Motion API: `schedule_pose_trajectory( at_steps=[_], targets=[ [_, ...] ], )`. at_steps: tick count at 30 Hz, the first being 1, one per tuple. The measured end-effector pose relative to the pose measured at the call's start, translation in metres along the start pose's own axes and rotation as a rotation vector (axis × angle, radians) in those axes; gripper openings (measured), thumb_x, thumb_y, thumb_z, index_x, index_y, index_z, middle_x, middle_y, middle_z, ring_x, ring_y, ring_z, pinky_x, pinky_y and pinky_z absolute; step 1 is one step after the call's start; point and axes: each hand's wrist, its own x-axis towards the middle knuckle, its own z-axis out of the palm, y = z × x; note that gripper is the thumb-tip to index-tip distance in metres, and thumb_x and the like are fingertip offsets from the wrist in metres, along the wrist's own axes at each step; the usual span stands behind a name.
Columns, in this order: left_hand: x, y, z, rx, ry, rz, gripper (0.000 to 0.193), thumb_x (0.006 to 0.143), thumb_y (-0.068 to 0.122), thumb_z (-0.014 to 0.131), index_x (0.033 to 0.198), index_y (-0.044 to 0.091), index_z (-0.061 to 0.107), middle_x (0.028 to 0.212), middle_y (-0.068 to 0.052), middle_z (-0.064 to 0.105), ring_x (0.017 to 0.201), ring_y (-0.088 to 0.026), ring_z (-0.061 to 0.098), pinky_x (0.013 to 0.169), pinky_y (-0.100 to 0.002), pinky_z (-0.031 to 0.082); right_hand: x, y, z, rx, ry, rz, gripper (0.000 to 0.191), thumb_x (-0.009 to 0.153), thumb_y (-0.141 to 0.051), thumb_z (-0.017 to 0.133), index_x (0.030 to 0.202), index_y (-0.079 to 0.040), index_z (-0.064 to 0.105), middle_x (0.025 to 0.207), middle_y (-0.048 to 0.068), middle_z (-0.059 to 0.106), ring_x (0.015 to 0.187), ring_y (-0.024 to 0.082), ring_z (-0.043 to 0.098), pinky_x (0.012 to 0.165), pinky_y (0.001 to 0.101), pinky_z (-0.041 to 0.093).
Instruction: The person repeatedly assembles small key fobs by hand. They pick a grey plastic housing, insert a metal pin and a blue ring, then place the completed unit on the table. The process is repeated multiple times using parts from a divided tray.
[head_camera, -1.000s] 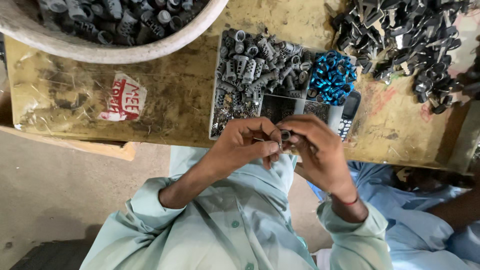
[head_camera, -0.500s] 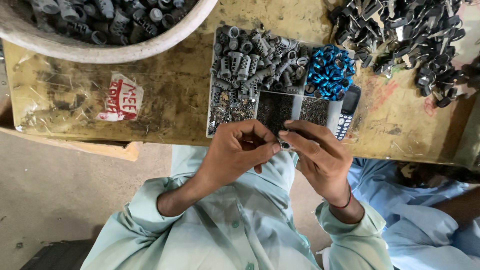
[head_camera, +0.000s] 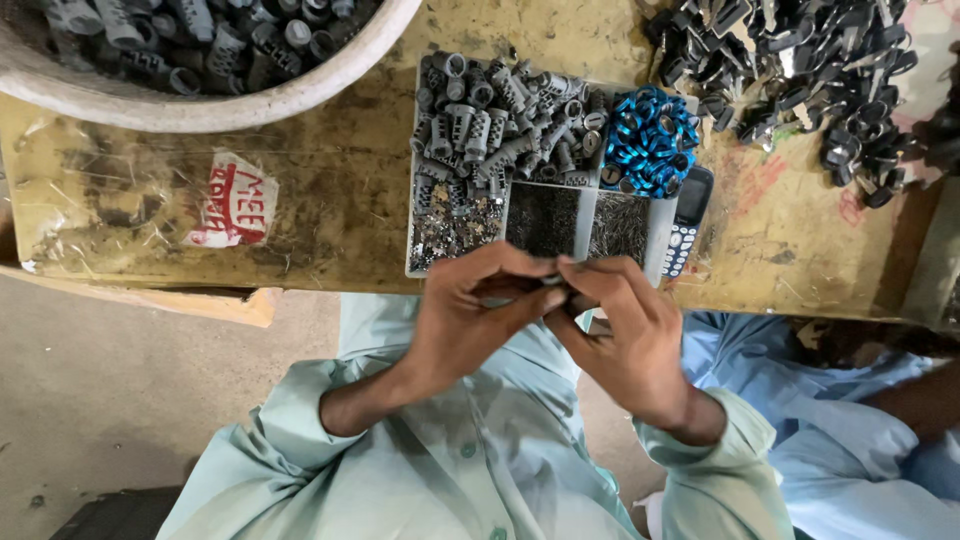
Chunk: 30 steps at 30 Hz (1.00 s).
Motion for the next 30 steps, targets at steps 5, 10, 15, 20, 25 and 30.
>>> schedule_pose_trajectory(
  at_steps=[5, 10, 15, 20, 25, 30],
  targets=[
    [-0.003, 0.002, -0.020, 0.335, 0.033, 0.128, 0.019, 0.089, -0.002, 0.081, 0.108, 0.000, 0.077, 0.103, -0.010, 0.081, 0.091, -0.012, 0.077, 0.082, -0.026, 0.065, 0.036, 0.024, -0.023, -0.302, -0.043, -0.063, 0.029, 0.093, 0.006, 0.073, 0.118, -0.010, 0.073, 0.106, 0.004, 0.070, 0.088, 0.024, 0.072, 0.075, 0.0347, 0.058],
    [0.001, -0.002, -0.018, 0.234, -0.069, 0.142, 0.017, 0.092, -0.003, 0.079, 0.108, 0.002, 0.077, 0.105, -0.009, 0.079, 0.096, -0.012, 0.077, 0.087, -0.027, 0.066, 0.080, 0.057, 0.009, -0.620, 0.214, -0.097, 0.014, 0.092, -0.008, 0.082, 0.101, -0.007, 0.071, 0.099, 0.016, 0.061, 0.086, 0.035, 0.064, 0.068, 0.0436, 0.050],
    [0.004, -0.002, -0.021, 0.253, -0.101, 0.183, 0.011, 0.094, -0.005, 0.076, 0.102, 0.000, 0.071, 0.103, -0.010, 0.079, 0.096, -0.015, 0.078, 0.085, -0.028, 0.065, 0.055, 0.062, -0.015, 0.047, 0.107, 0.312, 0.012, 0.102, 0.000, 0.069, 0.106, -0.007, 0.059, 0.099, 0.008, 0.067, 0.086, 0.024, 0.068, 0.072, 0.0349, 0.054],
    [0.010, -0.006, -0.022, 0.580, -0.163, 0.417, 0.025, 0.087, -0.010, 0.074, 0.108, 0.003, 0.066, 0.113, -0.012, 0.075, 0.103, -0.025, 0.075, 0.086, -0.034, 0.061, 0.004, 0.046, -0.019, 0.290, -0.104, 0.061, 0.021, 0.086, 0.011, 0.074, 0.098, -0.003, 0.064, 0.107, 0.008, 0.067, 0.105, 0.015, 0.066, 0.090, 0.0284, 0.054],
    [0.010, -0.001, -0.024, 0.889, -0.303, 0.611, 0.040, 0.082, -0.005, 0.072, 0.121, 0.001, 0.065, 0.133, -0.017, 0.063, 0.125, -0.033, 0.063, 0.100, -0.042, 0.059, -0.013, 0.044, -0.011, 0.526, -0.146, 0.269, 0.030, 0.088, 0.009, 0.075, 0.117, 0.002, 0.069, 0.109, 0.008, 0.069, 0.098, 0.013, 0.067, 0.086, 0.0263, 0.056],
    [0.009, 0.008, -0.029, 0.997, -0.324, 0.681, 0.023, 0.091, 0.005, 0.072, 0.113, 0.003, 0.064, 0.136, -0.016, 0.062, 0.126, -0.032, 0.063, 0.096, -0.041, 0.060, -0.015, 0.046, -0.015, 0.802, -0.194, 0.288, 0.025, 0.095, 0.007, 0.070, 0.119, 0.002, 0.071, 0.107, 0.009, 0.069, 0.096, 0.015, 0.071, 0.087, 0.0296, 0.061]
  ],
)
